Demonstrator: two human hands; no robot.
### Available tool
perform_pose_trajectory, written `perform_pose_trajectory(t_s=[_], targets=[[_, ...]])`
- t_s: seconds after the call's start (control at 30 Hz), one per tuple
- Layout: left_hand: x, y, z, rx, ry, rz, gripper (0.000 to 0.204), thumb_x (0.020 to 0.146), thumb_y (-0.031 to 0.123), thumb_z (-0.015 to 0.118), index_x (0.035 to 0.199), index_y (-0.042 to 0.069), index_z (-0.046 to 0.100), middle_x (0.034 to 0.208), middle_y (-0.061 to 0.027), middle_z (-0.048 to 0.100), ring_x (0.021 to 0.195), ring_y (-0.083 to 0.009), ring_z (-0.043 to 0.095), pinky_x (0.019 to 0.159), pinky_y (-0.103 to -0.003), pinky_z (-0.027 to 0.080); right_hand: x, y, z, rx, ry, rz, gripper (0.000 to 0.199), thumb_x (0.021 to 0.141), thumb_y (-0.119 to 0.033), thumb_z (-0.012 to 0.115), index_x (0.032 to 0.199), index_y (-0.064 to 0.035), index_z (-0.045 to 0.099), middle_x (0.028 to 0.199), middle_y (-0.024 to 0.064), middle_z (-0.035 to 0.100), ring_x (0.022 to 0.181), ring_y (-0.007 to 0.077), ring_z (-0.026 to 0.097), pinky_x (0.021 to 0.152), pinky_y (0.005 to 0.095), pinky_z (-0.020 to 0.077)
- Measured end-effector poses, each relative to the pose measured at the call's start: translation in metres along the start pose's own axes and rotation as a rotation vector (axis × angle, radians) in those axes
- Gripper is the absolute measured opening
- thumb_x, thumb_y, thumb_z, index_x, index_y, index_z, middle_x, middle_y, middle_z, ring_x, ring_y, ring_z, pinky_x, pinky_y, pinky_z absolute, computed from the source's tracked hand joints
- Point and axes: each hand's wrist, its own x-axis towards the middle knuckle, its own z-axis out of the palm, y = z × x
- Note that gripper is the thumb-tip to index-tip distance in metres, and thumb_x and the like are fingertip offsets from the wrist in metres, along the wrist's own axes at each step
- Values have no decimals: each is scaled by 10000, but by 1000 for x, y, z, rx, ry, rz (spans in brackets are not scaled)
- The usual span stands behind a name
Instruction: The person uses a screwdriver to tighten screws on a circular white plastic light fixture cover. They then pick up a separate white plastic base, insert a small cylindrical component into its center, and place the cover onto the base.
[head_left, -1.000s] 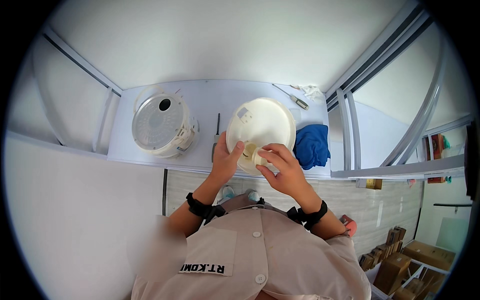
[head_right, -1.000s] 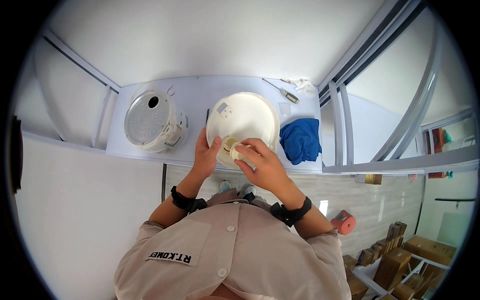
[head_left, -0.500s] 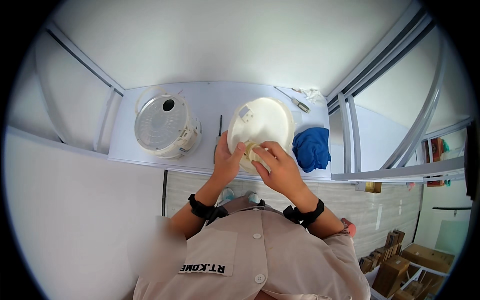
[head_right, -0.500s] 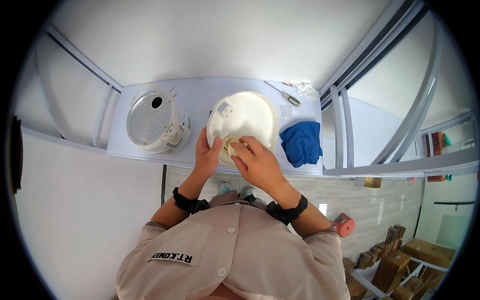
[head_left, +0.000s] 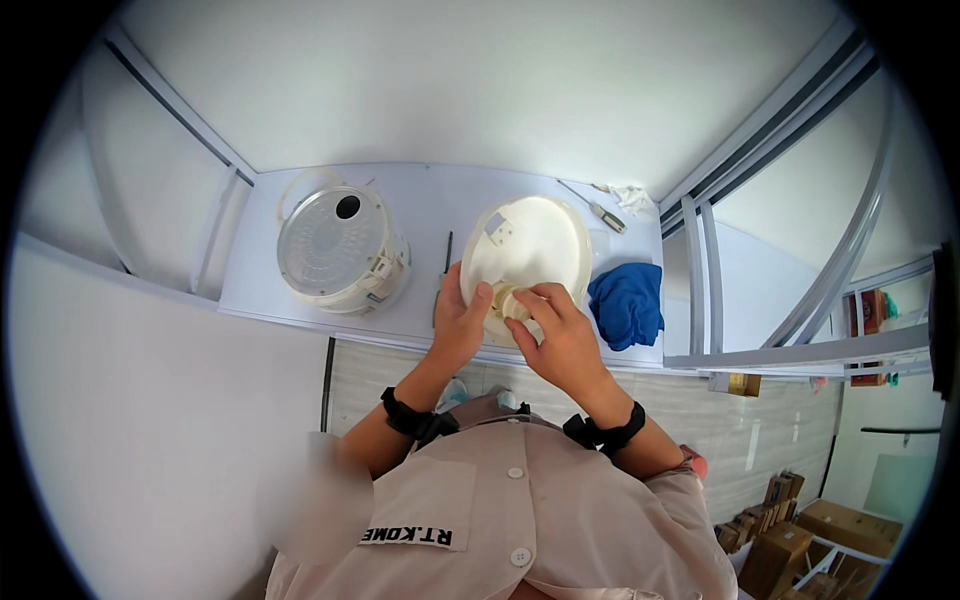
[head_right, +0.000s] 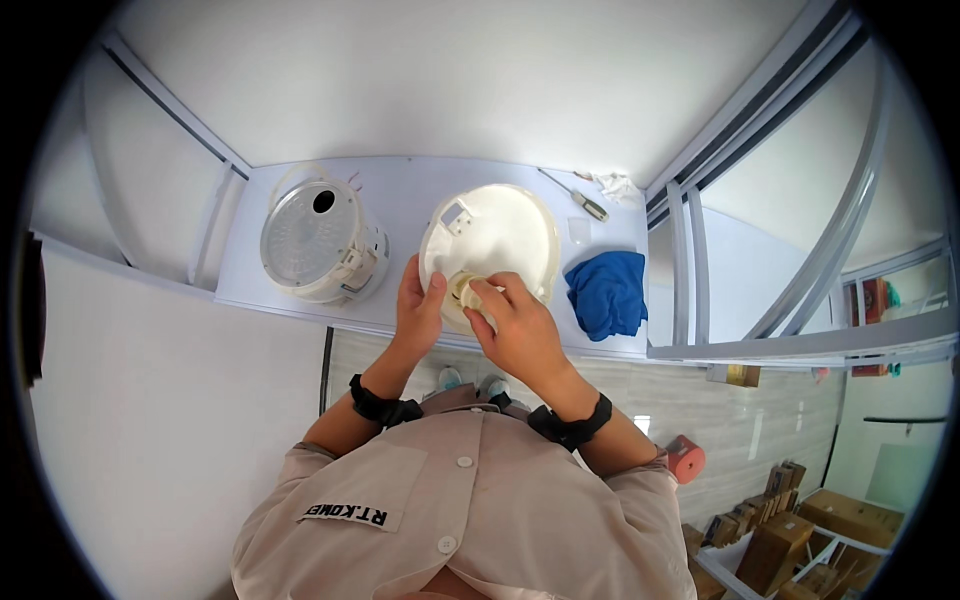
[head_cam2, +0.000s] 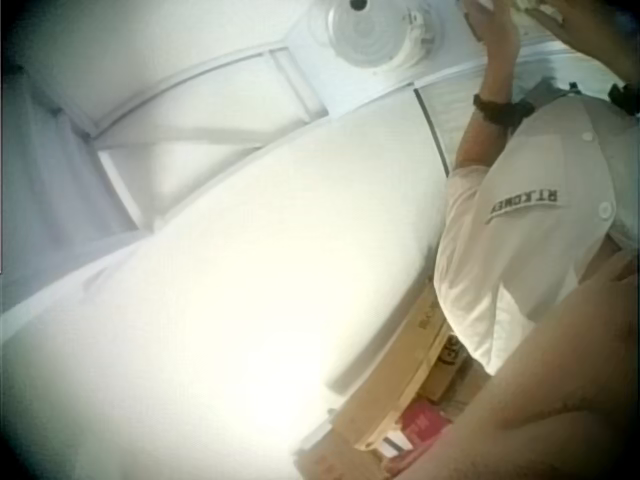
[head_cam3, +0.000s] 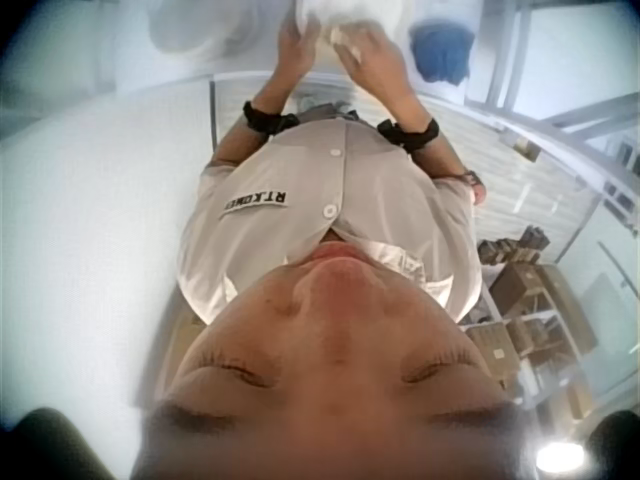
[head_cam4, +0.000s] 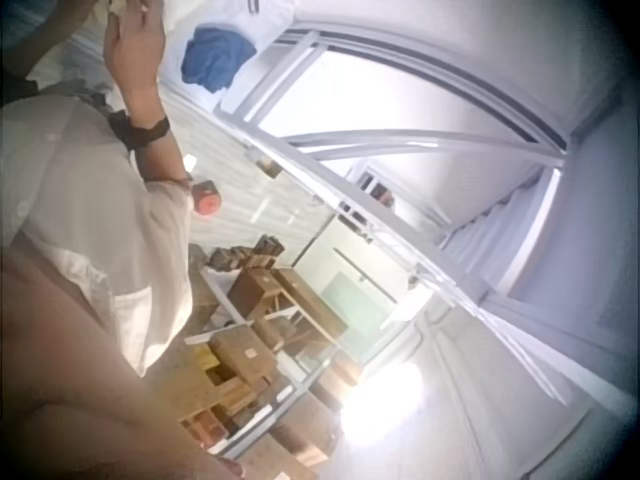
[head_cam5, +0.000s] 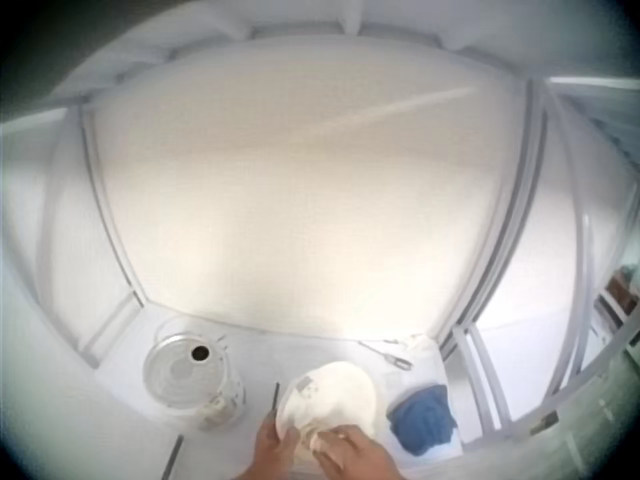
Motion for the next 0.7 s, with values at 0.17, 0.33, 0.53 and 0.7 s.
perform_pose_trajectory(t_s=[0.17,0.33,0.53,0.7], targets=[[0,-1,2,32,17,14,600,1083,422,624,1449,-25,465,1290,-124,638,1161,-165,601,1000,-330,498,1,-2,2,-13,-2,35,402,853,-92,843,1208,-16,671,1111,152,659,867,322,720,713,382,595],[1,4,4,30,25,-18,615,1088,434,612,1463,-21,440,1298,-124,616,1163,-163,589,1002,-329,495,3,0,7,-25,5,46,413,848,-93,844,1205,0,660,1111,150,662,850,299,723,705,375,592],[1,5,5,3,34,-39,616,1094,430,603,1473,-22,428,1322,-125,598,1179,-163,584,1010,-323,493,6,1,6,-52,4,31,409,839,-102,846,1193,-3,667,1120,154,666,846,307,725,710,385,597],[2,10,8,-16,45,-53,622,1094,429,605,1475,-27,423,1326,-124,597,1183,-162,583,1014,-323,493,7,2,5,-25,0,47,400,839,-108,844,1188,-11,676,1120,162,670,856,338,723,712,397,601]])
